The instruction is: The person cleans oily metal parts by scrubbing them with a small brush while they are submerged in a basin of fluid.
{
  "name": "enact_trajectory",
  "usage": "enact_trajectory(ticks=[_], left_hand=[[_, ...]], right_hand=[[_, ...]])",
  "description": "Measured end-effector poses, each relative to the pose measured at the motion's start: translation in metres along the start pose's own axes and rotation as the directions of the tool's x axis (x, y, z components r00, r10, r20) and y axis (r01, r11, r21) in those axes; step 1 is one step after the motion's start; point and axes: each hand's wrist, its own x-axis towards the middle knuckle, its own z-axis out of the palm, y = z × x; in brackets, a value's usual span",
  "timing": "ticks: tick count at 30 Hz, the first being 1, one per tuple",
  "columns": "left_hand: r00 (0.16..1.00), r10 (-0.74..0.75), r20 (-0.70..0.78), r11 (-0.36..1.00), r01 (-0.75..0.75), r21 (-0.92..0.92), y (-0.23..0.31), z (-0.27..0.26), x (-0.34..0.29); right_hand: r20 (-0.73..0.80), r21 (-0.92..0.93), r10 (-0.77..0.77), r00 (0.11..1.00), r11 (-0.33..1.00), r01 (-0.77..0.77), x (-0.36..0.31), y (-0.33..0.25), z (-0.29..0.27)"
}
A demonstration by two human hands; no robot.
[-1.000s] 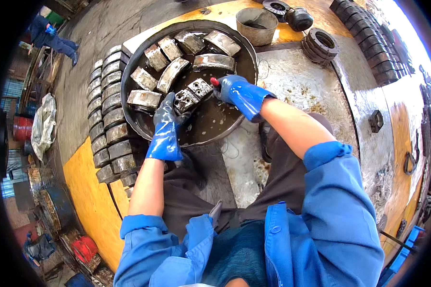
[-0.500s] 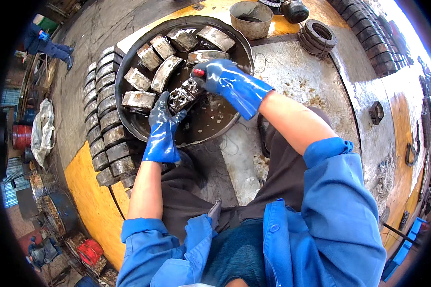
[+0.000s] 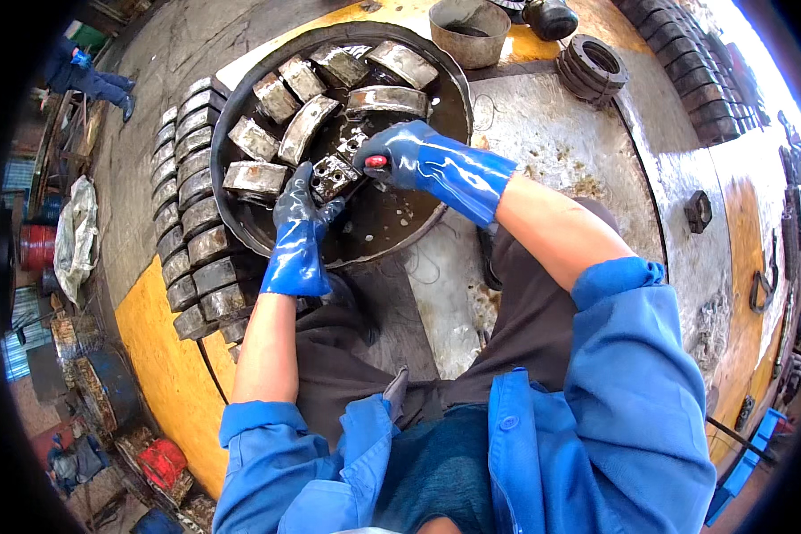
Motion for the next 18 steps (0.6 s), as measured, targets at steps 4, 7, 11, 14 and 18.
enact_trajectory(ticks=[4, 7, 11, 14, 18], left_hand=[[1.000, 0.003, -0.005, 1.000, -0.003, 0.004, 0.004, -0.004, -0.001], [1.000, -0.004, 0.002, 1.000, 0.004, 0.001, 0.004, -0.005, 0.000], [0.999, -0.023, 0.027, 0.999, 0.022, 0.031, 0.005, -0.008, 0.002], [0.999, -0.016, 0.041, 1.000, 0.016, 0.009, 0.007, -0.009, 0.001], [0.993, -0.082, 0.088, 0.997, 0.083, -0.005, 0.009, -0.012, 0.002]], right_hand=[[-0.052, -0.062, 0.015, 0.999, 0.998, -0.019, 0.007, -0.009, -0.003], [-0.014, 0.001, 0.041, 0.999, 0.999, -0.041, 0.001, -0.003, 0.003], [-0.174, 0.063, 0.201, 0.964, 0.979, -0.193, 0.013, 0.010, 0.001], [-0.182, 0.106, 0.096, 0.979, 0.991, -0.078, 0.010, 0.001, 0.004], [-0.110, 0.087, 0.301, 0.947, 0.952, -0.292, 0.019, 0.000, 0.005]])
